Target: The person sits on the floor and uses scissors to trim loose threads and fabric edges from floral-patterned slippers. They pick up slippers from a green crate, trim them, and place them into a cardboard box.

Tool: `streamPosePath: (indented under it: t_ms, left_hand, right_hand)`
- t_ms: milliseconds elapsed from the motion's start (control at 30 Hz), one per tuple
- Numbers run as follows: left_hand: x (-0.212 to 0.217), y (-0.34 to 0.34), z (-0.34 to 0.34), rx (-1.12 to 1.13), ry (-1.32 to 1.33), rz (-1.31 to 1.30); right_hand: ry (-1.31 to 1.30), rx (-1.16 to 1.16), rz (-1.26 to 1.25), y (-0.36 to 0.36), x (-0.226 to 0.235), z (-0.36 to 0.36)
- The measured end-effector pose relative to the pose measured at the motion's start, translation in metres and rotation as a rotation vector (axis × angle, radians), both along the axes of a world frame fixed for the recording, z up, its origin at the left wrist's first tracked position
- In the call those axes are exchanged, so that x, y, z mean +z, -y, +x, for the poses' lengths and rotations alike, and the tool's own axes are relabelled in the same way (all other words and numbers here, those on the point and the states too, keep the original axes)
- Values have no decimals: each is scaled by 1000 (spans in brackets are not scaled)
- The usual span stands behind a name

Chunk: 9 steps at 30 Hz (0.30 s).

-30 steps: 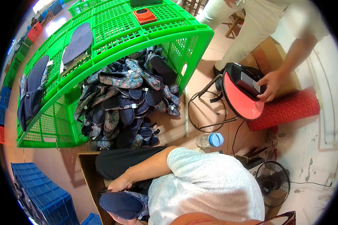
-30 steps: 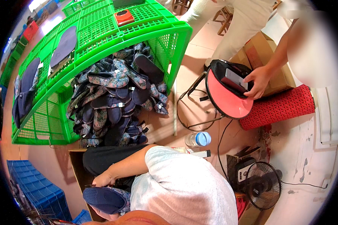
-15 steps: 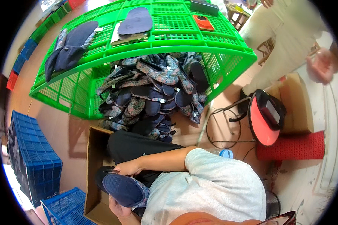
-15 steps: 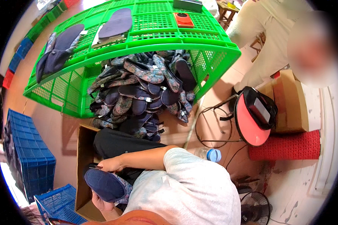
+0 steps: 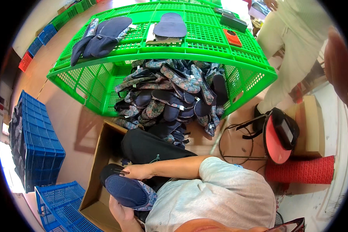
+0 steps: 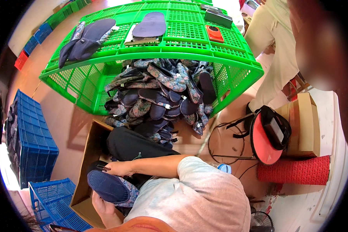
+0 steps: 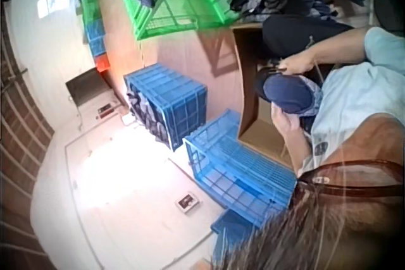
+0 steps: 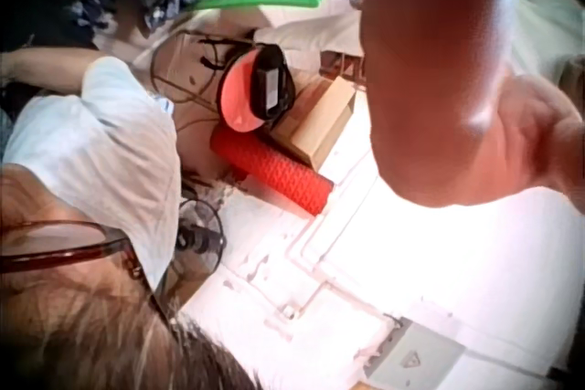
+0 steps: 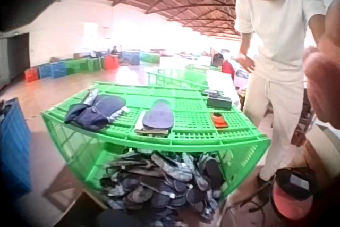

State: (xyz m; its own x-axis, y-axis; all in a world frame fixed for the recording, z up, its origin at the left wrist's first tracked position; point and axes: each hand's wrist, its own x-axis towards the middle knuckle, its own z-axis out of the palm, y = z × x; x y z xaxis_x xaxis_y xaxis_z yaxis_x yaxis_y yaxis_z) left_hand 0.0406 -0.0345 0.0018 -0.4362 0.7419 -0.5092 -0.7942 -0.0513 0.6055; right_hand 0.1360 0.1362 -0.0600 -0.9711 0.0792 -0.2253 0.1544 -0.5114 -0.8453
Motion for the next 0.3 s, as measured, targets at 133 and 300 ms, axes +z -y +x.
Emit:
streamPosePath:
  t_ms: [133, 300]
  left_hand:
    - [-6, -2, 3, 33, 111, -67]
    - [-18, 5, -2, -31, 167, -55]
  right_hand:
    - [48, 11, -102, 7, -12, -4]
    - [102, 71, -212, 14, -34, -7]
